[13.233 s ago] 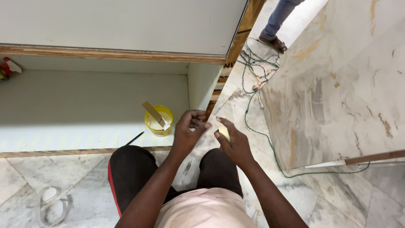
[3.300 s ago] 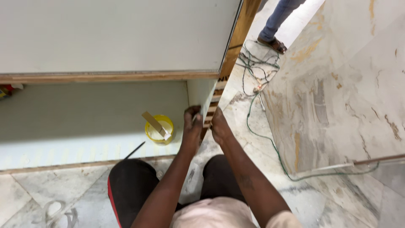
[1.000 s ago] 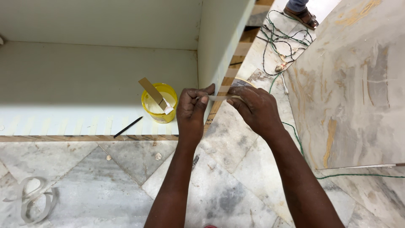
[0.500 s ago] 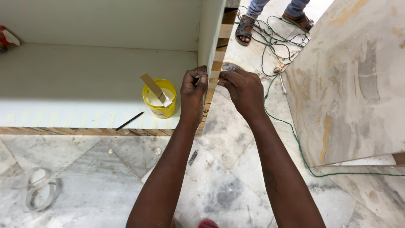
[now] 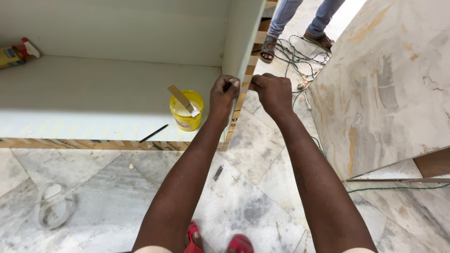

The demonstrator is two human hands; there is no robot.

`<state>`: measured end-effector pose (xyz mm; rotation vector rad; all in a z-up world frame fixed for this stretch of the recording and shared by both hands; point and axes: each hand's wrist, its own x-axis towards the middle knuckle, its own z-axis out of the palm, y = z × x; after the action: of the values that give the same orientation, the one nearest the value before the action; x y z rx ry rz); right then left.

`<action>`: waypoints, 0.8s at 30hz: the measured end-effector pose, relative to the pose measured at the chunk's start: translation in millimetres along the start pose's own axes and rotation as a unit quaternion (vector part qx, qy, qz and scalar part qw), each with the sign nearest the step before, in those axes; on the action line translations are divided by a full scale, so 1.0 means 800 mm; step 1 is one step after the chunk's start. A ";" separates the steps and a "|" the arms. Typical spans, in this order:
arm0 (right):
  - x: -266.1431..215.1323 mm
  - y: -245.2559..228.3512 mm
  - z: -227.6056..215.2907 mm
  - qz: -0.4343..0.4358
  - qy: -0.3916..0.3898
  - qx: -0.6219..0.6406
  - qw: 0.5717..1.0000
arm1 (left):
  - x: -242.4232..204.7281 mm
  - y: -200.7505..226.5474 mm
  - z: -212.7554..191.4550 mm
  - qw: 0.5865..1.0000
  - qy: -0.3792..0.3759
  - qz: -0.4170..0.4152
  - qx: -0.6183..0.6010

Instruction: The person applies masking tape along the edges of a white wooden furniture piece. They measure, cut, and smooth the tape to cover the edges, working methodically along the sides and corners.

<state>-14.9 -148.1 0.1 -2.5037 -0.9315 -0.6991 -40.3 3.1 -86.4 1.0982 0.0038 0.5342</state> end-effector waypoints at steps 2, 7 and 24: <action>-0.002 -0.006 0.005 0.008 -0.008 0.006 1.000 | 0.002 0.003 -0.006 1.000 0.001 -0.018 0.014; 0.000 -0.018 0.007 0.012 -0.018 -0.010 1.000 | 0.002 0.005 -0.013 1.000 0.000 -0.019 0.003; 0.024 0.052 0.051 -0.007 0.015 0.179 0.984 | 0.034 -0.025 -0.006 0.993 -0.058 -0.009 -0.105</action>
<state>39.3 -147.5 -28.6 -2.1672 -0.9683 -0.5179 -9.3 11.5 -98.3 0.9207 -0.1412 0.4433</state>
